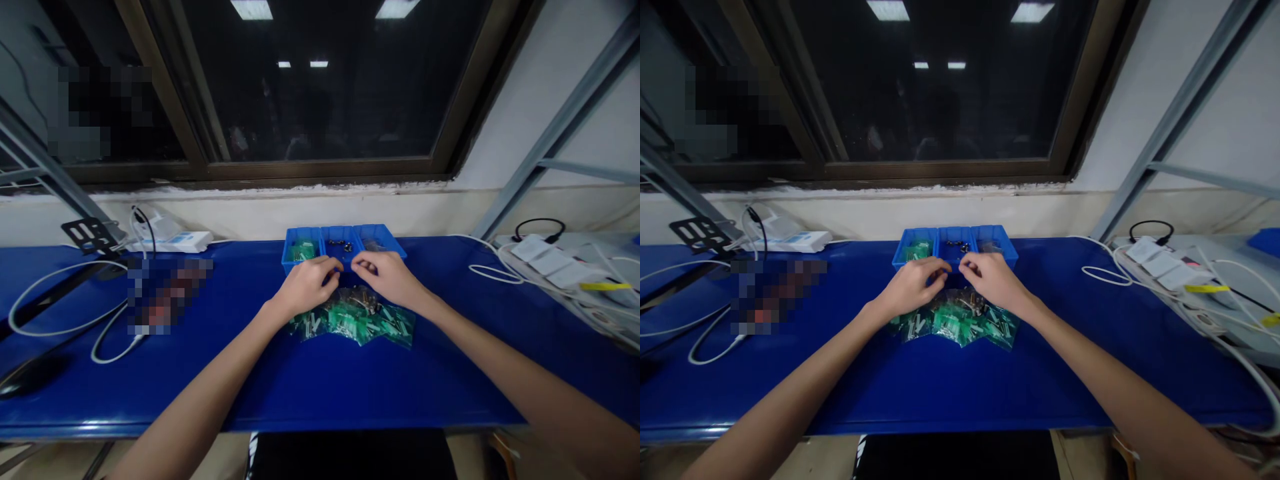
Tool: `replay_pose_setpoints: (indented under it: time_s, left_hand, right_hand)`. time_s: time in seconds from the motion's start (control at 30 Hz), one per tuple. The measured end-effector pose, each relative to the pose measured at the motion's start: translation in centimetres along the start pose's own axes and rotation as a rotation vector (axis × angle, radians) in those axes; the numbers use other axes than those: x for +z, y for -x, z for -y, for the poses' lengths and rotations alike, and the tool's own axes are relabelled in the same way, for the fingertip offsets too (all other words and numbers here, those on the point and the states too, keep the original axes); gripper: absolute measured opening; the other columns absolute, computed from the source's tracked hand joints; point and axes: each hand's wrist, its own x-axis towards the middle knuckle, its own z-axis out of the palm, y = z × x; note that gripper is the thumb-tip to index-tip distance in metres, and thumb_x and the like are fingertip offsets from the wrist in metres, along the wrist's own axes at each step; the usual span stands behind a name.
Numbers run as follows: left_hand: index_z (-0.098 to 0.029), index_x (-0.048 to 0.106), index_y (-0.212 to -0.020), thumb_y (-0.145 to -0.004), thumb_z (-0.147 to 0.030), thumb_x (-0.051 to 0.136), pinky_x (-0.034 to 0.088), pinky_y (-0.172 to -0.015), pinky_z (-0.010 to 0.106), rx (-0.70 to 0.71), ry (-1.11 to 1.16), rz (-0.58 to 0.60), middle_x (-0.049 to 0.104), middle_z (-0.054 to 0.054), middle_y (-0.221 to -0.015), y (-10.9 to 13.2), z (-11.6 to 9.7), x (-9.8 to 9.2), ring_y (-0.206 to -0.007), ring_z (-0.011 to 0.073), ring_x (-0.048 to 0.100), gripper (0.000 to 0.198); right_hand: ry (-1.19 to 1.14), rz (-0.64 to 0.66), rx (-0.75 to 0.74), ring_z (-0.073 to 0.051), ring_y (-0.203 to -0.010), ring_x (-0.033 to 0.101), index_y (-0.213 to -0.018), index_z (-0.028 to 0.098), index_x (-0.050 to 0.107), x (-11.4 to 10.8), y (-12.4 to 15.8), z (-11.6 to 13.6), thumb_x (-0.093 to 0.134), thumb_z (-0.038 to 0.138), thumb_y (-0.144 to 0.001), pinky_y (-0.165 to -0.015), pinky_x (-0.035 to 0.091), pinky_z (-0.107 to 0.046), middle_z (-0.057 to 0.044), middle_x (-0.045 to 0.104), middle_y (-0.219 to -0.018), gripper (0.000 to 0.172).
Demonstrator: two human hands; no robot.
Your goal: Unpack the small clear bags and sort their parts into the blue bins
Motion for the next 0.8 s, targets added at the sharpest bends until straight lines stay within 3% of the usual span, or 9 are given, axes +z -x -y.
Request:
replay_pose_setpoints:
  time_s: [0.1, 0.2, 0.53, 0.7, 0.8]
  left_hand:
    - [-0.019, 0.066, -0.1, -0.091, -0.035, 0.054, 0.046, -0.054, 0.028, 0.006, 0.033, 0.114, 0.067, 0.004, -0.079, 0.1, -0.1, 0.4, -0.067, 0.0169, 0.063, 0.022]
    - [-0.02, 0.066, -0.101, -0.088, -0.037, 0.059, 0.047, -0.054, 0.029, -0.01, 0.097, 0.153, 0.067, 0.004, -0.079, 0.1, -0.2, 0.9, -0.066, 0.0174, 0.064, 0.022]
    - [-0.019, 0.063, -0.1, -0.087, -0.021, 0.056, 0.048, -0.052, 0.024, -0.142, 0.449, 0.111, 0.065, 0.001, -0.072, -0.2, 0.3, 1.6, -0.06, 0.0118, 0.06, 0.015]
    - [-0.017, 0.06, -0.101, -0.089, -0.022, 0.054, 0.042, -0.045, 0.021, -0.261, 0.548, 0.072, 0.059, 0.001, -0.075, -0.3, 0.4, 1.2, -0.051, 0.0078, 0.052, 0.015]
    - [-0.017, 0.059, -0.103, -0.09, -0.025, 0.054, 0.047, -0.051, 0.022, -0.306, 0.626, 0.049, 0.056, 0.001, -0.079, -0.4, 0.4, 1.1, -0.054, 0.0083, 0.054, 0.015]
  right_hand:
    - [0.057, 0.135, -0.024, -0.017, -0.067, 0.058, -0.086, 0.023, 0.068, 0.3, 1.8, 0.1, 0.056, 0.027, -0.09, -0.06, 0.04, -0.03, -0.002, 0.064, -0.073, 0.014]
    - [0.095, 0.197, -0.013, -0.018, -0.072, 0.057, -0.088, 0.022, 0.068, 0.6, 2.1, -0.3, 0.058, 0.026, -0.089, -0.06, 0.039, -0.03, -0.004, 0.064, -0.081, 0.011]
    - [0.074, 0.206, -0.021, -0.019, -0.073, 0.056, -0.086, 0.022, 0.067, 1.0, 1.8, -0.9, 0.055, 0.029, -0.091, -0.063, 0.039, -0.033, -0.005, 0.062, -0.08, 0.015]
    - [0.091, 0.186, -0.01, -0.019, -0.076, 0.058, -0.094, 0.021, 0.069, 0.9, 1.7, -0.5, 0.057, 0.029, -0.091, -0.066, 0.041, -0.033, -0.005, 0.065, -0.083, 0.015]
    - [0.012, 0.159, 0.0, -0.018, -0.077, 0.059, -0.091, 0.02, 0.069, 0.7, 1.6, 0.1, 0.059, 0.028, -0.089, -0.067, 0.042, -0.031, -0.005, 0.067, -0.084, 0.013]
